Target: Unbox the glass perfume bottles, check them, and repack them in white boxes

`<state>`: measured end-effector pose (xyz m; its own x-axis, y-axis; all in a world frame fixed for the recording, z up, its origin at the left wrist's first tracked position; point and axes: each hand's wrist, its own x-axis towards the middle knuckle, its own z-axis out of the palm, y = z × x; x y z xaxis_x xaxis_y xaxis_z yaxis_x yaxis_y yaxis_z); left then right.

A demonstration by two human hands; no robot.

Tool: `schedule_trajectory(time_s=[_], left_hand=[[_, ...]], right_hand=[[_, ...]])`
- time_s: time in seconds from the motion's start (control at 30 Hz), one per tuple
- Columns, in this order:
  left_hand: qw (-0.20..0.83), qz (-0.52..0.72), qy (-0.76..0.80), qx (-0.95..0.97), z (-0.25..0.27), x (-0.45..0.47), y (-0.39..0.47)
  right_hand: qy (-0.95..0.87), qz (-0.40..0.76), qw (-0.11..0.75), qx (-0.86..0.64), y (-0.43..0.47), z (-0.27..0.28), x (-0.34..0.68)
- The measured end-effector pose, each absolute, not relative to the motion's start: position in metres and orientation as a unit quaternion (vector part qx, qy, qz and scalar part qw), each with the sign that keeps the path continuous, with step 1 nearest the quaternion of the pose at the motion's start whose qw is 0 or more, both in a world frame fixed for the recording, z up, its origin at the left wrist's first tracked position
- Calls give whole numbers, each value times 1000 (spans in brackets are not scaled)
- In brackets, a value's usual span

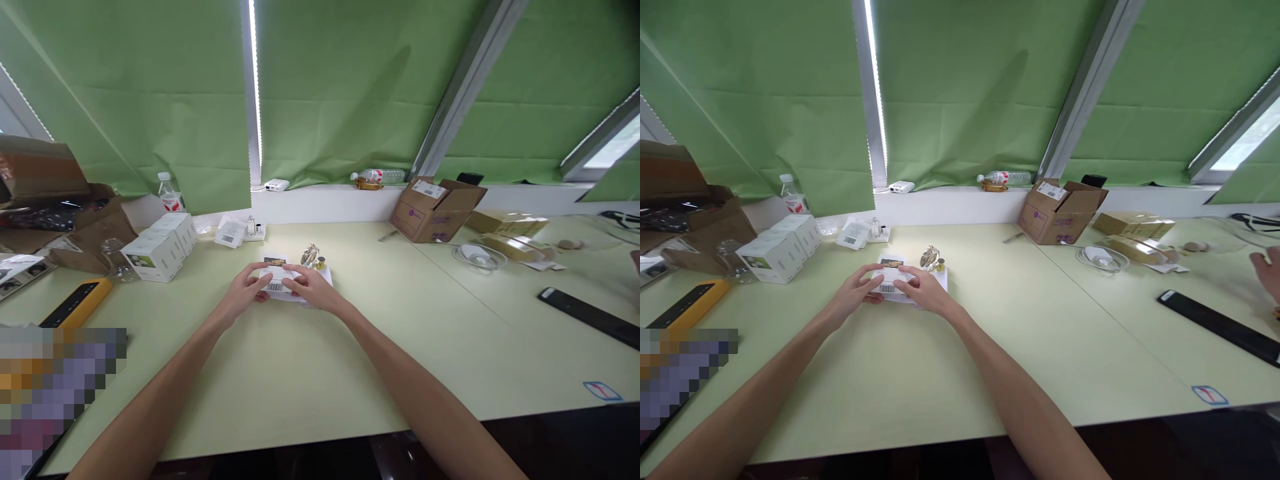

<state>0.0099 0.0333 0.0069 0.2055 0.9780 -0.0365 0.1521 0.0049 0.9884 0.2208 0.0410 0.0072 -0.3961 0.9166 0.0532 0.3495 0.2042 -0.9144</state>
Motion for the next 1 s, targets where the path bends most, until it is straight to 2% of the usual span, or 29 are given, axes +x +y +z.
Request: schedule_trajectory(time_s=[1.0], left_hand=[[506,394,492,588,6,11,32]], right_hand=[[-711,445,313,-445,45,0,222]])
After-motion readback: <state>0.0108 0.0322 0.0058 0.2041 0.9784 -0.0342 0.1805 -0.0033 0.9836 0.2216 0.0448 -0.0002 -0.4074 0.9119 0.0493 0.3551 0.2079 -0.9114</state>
